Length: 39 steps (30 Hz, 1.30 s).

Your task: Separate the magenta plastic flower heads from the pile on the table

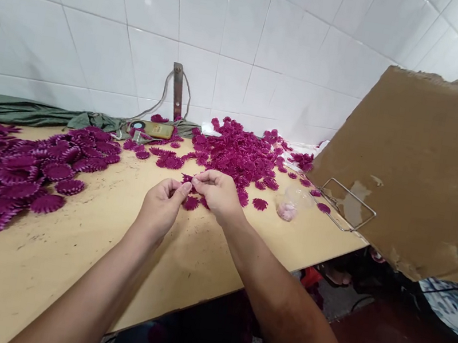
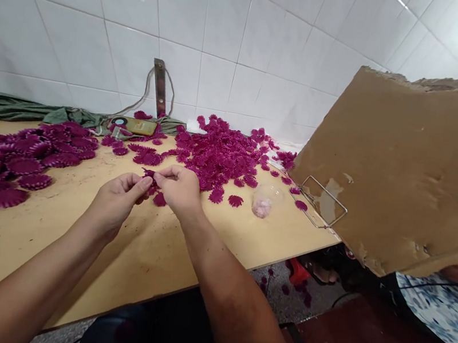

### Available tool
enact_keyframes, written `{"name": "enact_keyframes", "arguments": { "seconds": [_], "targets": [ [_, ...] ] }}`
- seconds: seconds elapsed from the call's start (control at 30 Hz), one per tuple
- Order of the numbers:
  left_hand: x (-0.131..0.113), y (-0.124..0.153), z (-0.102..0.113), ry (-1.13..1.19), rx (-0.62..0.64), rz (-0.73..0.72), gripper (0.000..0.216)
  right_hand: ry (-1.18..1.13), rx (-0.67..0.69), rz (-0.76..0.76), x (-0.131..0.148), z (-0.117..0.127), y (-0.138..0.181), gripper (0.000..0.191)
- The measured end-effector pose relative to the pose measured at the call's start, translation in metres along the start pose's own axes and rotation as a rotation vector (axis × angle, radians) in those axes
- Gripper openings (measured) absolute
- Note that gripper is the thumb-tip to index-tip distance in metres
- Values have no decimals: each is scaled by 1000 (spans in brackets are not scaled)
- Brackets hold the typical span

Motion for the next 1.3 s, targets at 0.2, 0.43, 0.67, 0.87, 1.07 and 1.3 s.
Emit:
{"name": "enact_keyframes", "arguments": {
  "seconds": [0.2, 0.43, 0.67, 0.87, 1.07, 1.3],
  "targets": [
    [-8, 7, 13, -122, 113, -31, 32, -41, -134, -5, -3, 53, -6, 10],
    [-4, 20, -19, -58, 283, 29, 41, -10, 224, 180, 11, 8, 38, 17],
    [0, 17, -8, -57, 229, 1, 34, -104, 314, 17, 3, 9, 45, 26],
    [7, 19, -11, -128, 251, 27, 41, -97, 349, -82, -13, -6, 45, 13],
    [12, 17, -4, -188, 219, 68, 53, -53, 410, -150, -20, -11, 47, 17],
    [8, 25, -5, -220, 250, -56, 41, -49, 271, 97, -15, -11, 41, 14]
  ]
}}
Point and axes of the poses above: each hand's wrist, its own y-axis away from the middle knuckle, its own z-axis out of the back of the hand, x = y × z, the point moved 8 cm from there along -y, towards the middle knuckle, and after that the axes turned 11 degrees about -x, right-handed, at the moved point
